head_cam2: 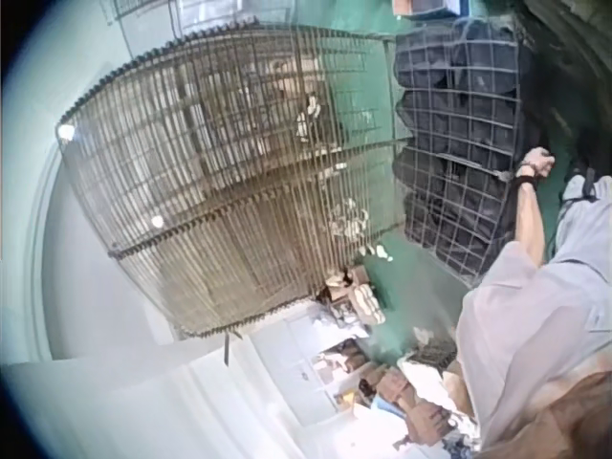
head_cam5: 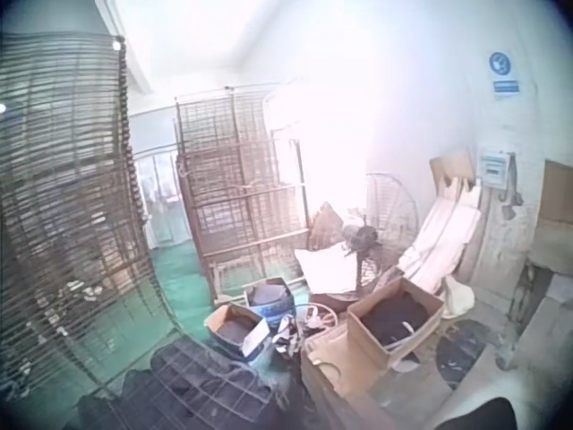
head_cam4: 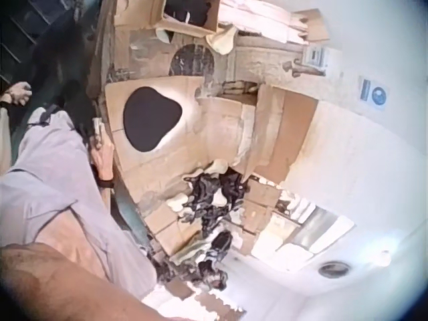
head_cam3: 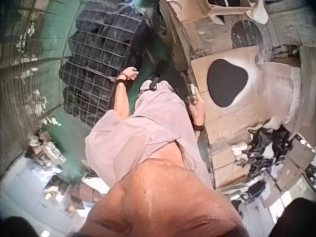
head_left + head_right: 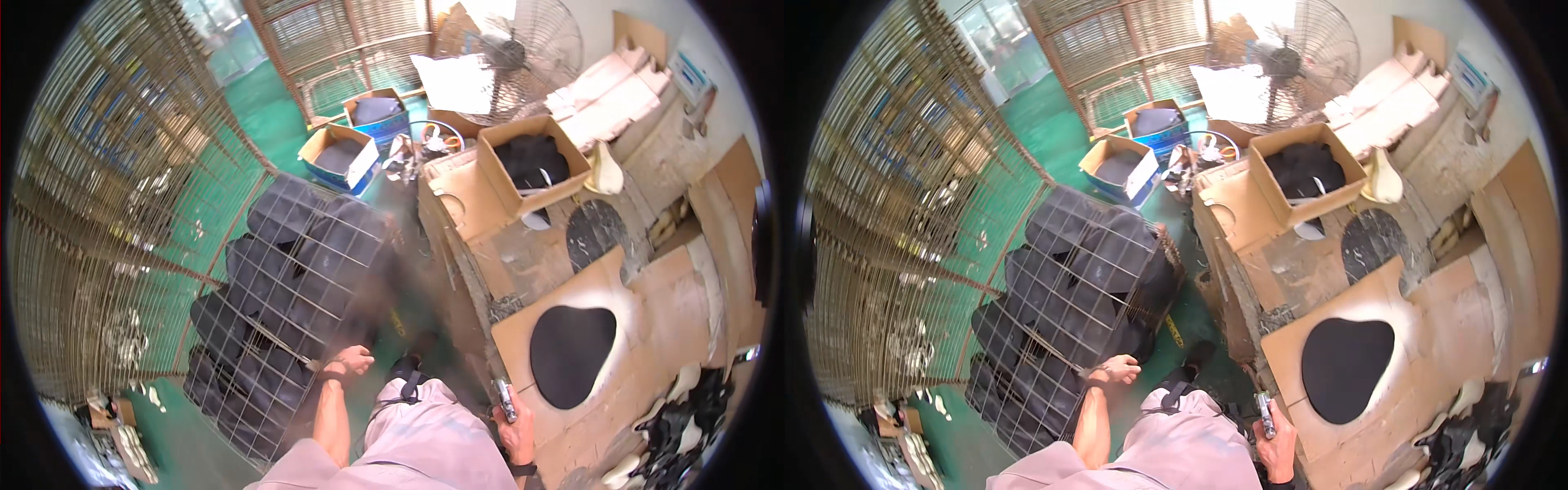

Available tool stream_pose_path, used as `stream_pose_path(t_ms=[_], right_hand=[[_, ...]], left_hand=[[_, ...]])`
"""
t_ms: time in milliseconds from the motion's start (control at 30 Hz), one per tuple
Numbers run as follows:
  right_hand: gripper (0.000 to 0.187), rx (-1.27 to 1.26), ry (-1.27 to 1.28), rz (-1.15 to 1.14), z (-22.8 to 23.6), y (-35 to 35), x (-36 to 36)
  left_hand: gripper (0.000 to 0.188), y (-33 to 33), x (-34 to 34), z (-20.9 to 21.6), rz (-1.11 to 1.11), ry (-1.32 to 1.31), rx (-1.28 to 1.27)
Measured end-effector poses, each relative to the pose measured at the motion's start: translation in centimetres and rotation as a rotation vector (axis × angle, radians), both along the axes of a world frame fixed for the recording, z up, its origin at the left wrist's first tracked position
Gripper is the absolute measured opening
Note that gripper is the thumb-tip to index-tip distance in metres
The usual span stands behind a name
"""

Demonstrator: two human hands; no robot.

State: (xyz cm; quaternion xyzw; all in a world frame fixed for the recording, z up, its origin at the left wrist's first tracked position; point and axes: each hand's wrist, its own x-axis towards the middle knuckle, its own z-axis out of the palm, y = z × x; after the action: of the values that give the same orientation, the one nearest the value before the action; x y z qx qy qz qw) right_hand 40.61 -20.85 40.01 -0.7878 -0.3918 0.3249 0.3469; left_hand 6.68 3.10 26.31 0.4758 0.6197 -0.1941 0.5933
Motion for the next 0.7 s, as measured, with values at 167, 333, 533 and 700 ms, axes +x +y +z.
stream_pose_path(t_ms=[167,333,533,700], right_hand=[[0.049,-0.034,-0.003,-0.266,1.1,-5.1,-0.2],[0.049,0.11,-0.148,-0.372,4.7,-9.3,1.1],[0.047,0.091,-0.206,-0.727,7.1,-16.4,0.0],[0.047,0.153,-0.322,-0.915,6.1,-19.1,-0.2]], left_hand=[[0.043,-1.6,5.3,-13.1,-0.364,-0.05,0.587],[0.025,-2.2,4.9,-26.8,-0.635,-0.309,0.25],[0.01,-4.3,13.7,-21.6,0.022,-0.389,0.08],[0.009,-1.2,14.5,-24.7,-0.377,-0.41,0.101]])
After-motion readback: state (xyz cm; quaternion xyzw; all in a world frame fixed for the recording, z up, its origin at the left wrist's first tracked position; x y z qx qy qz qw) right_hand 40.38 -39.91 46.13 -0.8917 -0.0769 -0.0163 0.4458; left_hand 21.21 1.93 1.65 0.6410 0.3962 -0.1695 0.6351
